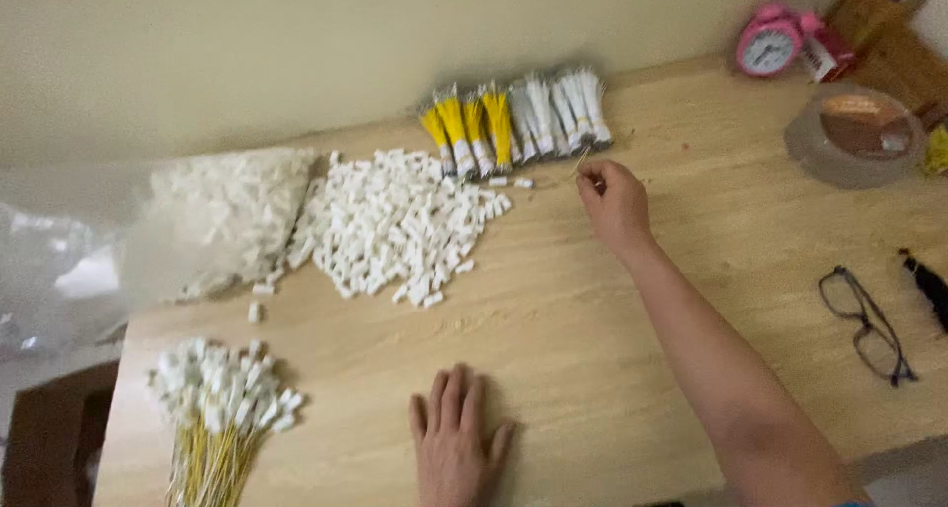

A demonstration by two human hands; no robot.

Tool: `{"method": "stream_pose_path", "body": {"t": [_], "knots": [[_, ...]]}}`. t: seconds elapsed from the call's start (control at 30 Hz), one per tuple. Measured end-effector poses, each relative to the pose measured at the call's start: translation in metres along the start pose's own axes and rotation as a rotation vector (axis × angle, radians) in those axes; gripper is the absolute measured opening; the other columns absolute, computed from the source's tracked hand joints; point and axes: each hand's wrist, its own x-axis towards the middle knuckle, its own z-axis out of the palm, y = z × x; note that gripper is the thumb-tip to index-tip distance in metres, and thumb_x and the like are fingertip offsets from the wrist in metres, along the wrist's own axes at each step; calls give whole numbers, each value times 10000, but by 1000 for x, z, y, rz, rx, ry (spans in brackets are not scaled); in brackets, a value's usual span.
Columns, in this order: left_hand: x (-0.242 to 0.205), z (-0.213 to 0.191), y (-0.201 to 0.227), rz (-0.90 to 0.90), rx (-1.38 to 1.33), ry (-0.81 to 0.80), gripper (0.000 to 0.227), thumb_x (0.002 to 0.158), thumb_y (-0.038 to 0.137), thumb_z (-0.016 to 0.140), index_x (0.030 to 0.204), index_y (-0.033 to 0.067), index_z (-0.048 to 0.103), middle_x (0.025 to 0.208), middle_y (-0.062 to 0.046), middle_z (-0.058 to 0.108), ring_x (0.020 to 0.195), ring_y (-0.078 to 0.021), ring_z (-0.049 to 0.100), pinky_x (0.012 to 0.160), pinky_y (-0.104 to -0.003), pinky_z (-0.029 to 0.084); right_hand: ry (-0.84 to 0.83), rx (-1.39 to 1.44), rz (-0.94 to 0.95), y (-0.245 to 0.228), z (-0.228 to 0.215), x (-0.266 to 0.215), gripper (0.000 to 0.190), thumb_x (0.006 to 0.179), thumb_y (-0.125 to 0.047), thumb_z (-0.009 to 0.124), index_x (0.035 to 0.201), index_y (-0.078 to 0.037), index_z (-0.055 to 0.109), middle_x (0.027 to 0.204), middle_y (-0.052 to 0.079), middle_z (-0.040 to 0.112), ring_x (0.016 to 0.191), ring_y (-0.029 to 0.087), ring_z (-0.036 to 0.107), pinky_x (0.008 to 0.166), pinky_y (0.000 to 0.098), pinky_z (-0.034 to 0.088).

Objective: Assembling white plastic sleeves onto the ends of thin wires

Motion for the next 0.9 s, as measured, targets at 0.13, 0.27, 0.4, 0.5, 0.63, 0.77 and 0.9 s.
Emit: {"method": "stream_pose_path", "body": {"t": [0.13, 0.27, 0.4, 0.5, 0.63, 0.77, 0.9], "knots": [[-5, 31, -8, 10, 54, 202, 695, 693, 627, 669, 1273, 253, 580, 1426, -33, 501, 1322, -243, 455, 1045, -565, 316, 168, -85, 22, 38, 7, 65, 137, 865, -164, 654, 961, -78, 701, 892, 100, 700, 788, 251, 652, 735, 387, 471], [5, 44, -2, -62, 20, 376, 592, 601, 641, 604, 1067, 279, 655, 1259, -35, 629, 1184, -243, 582, 1008, -566, 362, 52, -226, 306, 22, 5, 96, 226, 894, -260, 630, 1036, -85, 635, 1015, 110, 635, 888, 284, 619, 722, 426, 481], [-1, 66, -10, -65, 63, 477, 604, 719, 774, 451, 1077, 313, 608, 1241, -19, 636, 1155, -233, 596, 1053, -581, 332, 230, -423, -97, 33, 22, 103, 183, 847, -241, 718, 966, -108, 682, 999, 156, 594, 955, 369, 532, 780, 468, 441], [4, 57, -8, -93, 67, 440, 574, 719, 783, 454, 1048, 346, 628, 1220, 6, 649, 1128, -203, 611, 1040, -538, 342, 28, -265, 124, -11, 16, 101, 139, 928, -200, 623, 1017, -100, 662, 1046, 119, 587, 974, 286, 541, 694, 399, 468], [5, 66, -10, -111, 63, 470, 278, 831, 478, 462, 1026, 358, 621, 1224, 29, 632, 1116, -194, 605, 1032, -544, 352, -10, -355, 120, -24, 27, 99, 153, 924, -200, 647, 1019, -84, 676, 1049, 136, 600, 920, 283, 562, 737, 412, 475], [2, 69, -8, -110, 58, 478, 318, 786, 519, 478, 1023, 358, 617, 1222, 23, 630, 1127, -202, 592, 1036, -543, 338, -18, -191, 199, -40, 29, 88, 182, 958, -178, 571, 1109, -96, 633, 1099, 91, 615, 771, 221, 631, 630, 344, 517], [-35, 123, -54, -42, 96, 192, 335, 799, 581, 465, 1073, 484, 631, 1294, 78, 584, 1132, -220, 583, 933, -601, 346, 327, -206, 193, 35, 20, 109, 141, 923, -105, 599, 1051, -126, 654, 1054, 97, 597, 855, 240, 631, 699, 405, 496]]}}
